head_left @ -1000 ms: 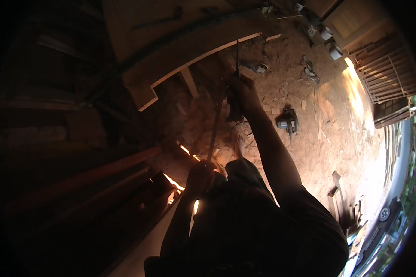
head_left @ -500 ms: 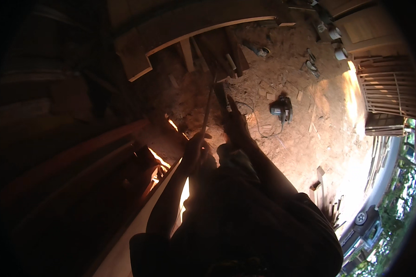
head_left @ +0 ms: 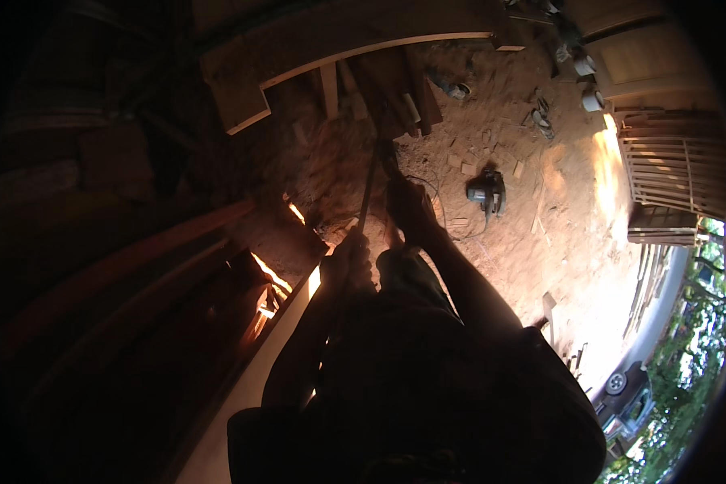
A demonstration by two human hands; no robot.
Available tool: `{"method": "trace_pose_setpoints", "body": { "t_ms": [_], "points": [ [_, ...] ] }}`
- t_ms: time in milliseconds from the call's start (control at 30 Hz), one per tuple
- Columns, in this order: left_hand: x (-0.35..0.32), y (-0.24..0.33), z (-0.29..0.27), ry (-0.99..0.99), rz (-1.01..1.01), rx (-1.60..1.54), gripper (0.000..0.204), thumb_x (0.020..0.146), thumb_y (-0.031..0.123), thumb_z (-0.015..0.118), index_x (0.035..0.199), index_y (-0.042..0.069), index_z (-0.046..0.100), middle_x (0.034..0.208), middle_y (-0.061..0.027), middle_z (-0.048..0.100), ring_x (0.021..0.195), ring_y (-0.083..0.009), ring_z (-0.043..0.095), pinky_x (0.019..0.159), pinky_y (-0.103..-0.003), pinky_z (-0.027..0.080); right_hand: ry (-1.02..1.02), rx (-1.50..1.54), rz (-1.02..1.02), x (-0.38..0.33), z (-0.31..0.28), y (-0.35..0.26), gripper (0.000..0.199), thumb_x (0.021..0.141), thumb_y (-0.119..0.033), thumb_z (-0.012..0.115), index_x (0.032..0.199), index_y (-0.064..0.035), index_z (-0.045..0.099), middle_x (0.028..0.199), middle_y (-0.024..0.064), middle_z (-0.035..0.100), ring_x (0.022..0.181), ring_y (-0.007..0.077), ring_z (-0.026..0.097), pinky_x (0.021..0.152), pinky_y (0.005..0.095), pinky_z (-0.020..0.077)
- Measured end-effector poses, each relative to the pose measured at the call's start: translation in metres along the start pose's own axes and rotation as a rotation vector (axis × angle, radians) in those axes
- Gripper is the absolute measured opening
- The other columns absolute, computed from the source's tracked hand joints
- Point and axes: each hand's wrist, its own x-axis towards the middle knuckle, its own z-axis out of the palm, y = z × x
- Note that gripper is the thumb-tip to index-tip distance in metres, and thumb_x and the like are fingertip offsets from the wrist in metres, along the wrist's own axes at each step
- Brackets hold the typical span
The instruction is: The person uses a hammer and a metal splitting tool to split thin wooden strips on a workbench. They repeatedly position the tool and strike it to separate the wood into smaller pieces.
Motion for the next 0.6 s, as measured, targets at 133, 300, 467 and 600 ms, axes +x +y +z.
{"method": "trace_pose_setpoints", "body": {
  "t_ms": [133,300,467,600],
  "points": [
    [0.01,-0.003,-0.014,-0.127,0.007,-0.052,0.035,0.107,0.045,0.046,0.081,0.022,0.049,0.058,0.0084,0.033,0.042,-0.008,0.031,0.038,-0.026,0.026,0.102,-0.126,-0.122,-0.002,0.004,0.0,0.064,0.092,-0.003,0.054,0.153,-0.0143,0.042,0.072,0.0192,0.064,0.061,0.0318,0.066,0.055,0.0419,0.0506],
    [0.035,-0.011,-0.038,-0.479,0.018,-0.259,0.03,0.107,0.045,0.046,0.094,0.02,0.054,0.064,0.0077,0.037,0.048,-0.0076,0.036,0.043,-0.024,0.029,-0.002,-0.097,-0.006,-0.004,0.007,0.0,0.064,0.094,-0.006,0.055,0.155,-0.0169,0.039,0.07,0.0197,0.064,0.061,0.0327,0.066,0.055,0.045,0.0506],
    [0.036,-0.029,-0.052,-0.642,0.003,-0.365,0.02,0.104,0.028,0.045,0.116,0.015,0.052,0.074,0.0041,0.042,0.055,-0.0111,0.039,0.05,-0.029,0.031,0.11,-0.151,-0.06,-0.003,0.005,0.0,0.031,0.094,-0.007,0.055,0.124,-0.0089,0.061,0.071,0.0187,0.064,0.061,0.031,0.067,0.052,0.0421,0.0491],
    [0.028,-0.03,-0.041,-0.331,0.04,-0.33,0.027,0.107,0.036,0.042,0.11,0.013,0.055,0.065,0.0043,0.039,0.048,-0.0106,0.037,0.043,-0.027,0.03,0.008,-0.112,-0.04,0.003,0.002,0.001,0.021,0.09,-0.007,0.058,0.11,-0.0051,0.065,0.072,0.0198,0.065,0.063,0.0342,0.068,0.055,0.0441,0.0515]
  ]
}}
